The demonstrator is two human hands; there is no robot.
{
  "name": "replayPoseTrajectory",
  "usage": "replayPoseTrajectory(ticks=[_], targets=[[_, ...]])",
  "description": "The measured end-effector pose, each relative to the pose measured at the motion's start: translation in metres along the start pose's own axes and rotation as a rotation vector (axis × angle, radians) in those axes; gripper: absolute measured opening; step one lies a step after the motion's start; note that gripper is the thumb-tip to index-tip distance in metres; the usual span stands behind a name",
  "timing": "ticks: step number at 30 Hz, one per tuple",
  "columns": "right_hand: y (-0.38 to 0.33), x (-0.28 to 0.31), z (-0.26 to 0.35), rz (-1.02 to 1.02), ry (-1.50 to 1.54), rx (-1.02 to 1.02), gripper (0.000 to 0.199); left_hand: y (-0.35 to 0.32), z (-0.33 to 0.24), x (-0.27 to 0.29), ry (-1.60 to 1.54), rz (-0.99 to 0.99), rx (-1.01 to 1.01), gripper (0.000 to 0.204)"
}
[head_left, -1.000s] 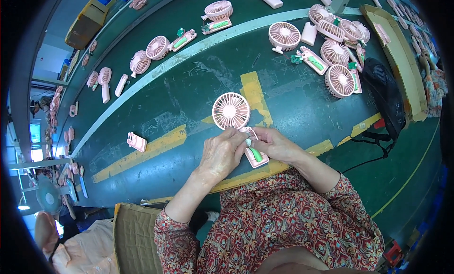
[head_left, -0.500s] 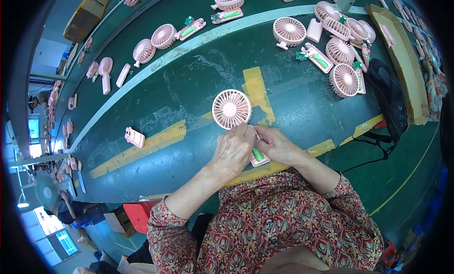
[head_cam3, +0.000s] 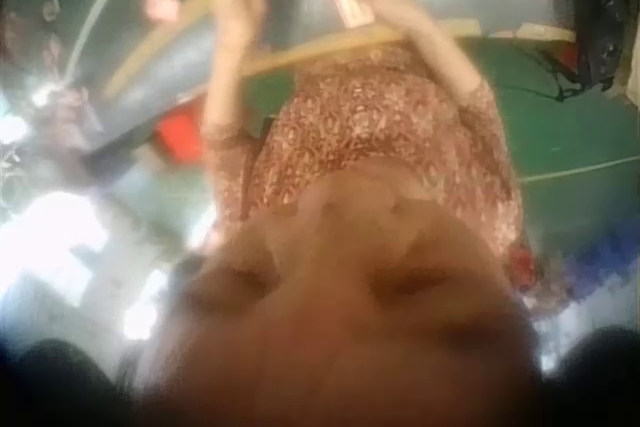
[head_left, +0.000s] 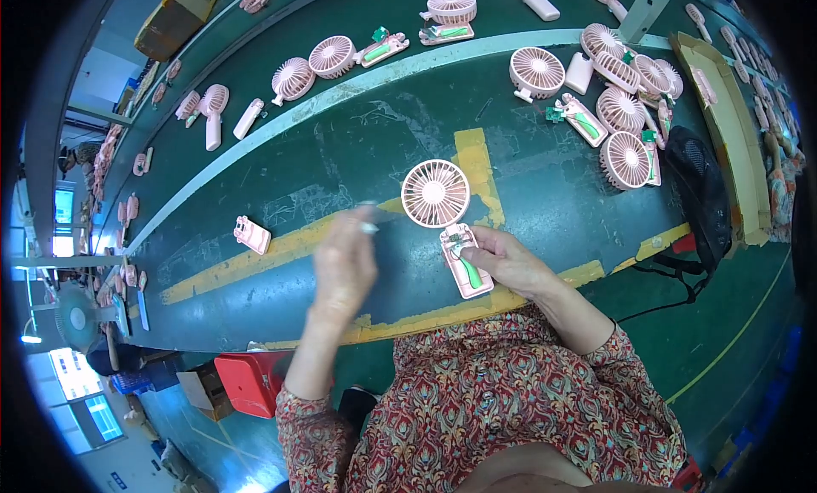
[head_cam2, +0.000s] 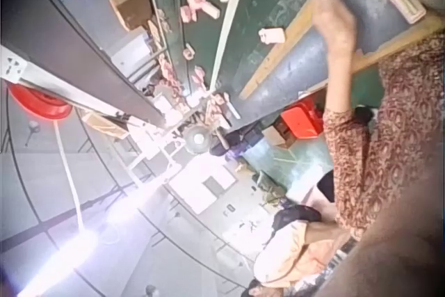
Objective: The person assembles a pink handheld fan by fitting a battery cover onto the handle and pressing it into place. They then set the assembled fan onto the green conveyor belt and repeat the process with another fan.
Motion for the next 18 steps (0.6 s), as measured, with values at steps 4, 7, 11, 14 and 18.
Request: replayPoseTrajectory(ticks=[4,7,11,14,18], targets=[[-0.010,0.005,0.003,-0.006,0.016,0.055,0.028,-0.009,0.088,0.053,0.261,-0.178,0.238,0.032],[-0.001,0.008,-0.017,-0.017,0.044,0.052,0.026,-0.043,0.188,0.082,0.568,-0.314,0.272,0.052],[0.005,0.006,-0.032,0.024,0.066,0.006,0.027,-0.085,0.289,0.083,0.637,-0.335,0.584,0.063],[-0.004,0.002,-0.025,0.054,0.107,0.039,0.026,-0.078,0.292,0.069,0.538,-0.292,0.710,0.056],[-0.005,0.001,-0.015,0.033,0.107,0.025,0.035,-0.062,0.264,0.054,0.307,-0.349,0.538,0.052]])
Point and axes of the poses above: each hand's wrist, its own y-axis towards the middle knuckle, its own x-axis out of the back of the hand, z = x × y, the point moved 7 cm from there along y, towards the middle knuckle, and after that the axes turned 4 degrees about y, right-handed, at the moved point
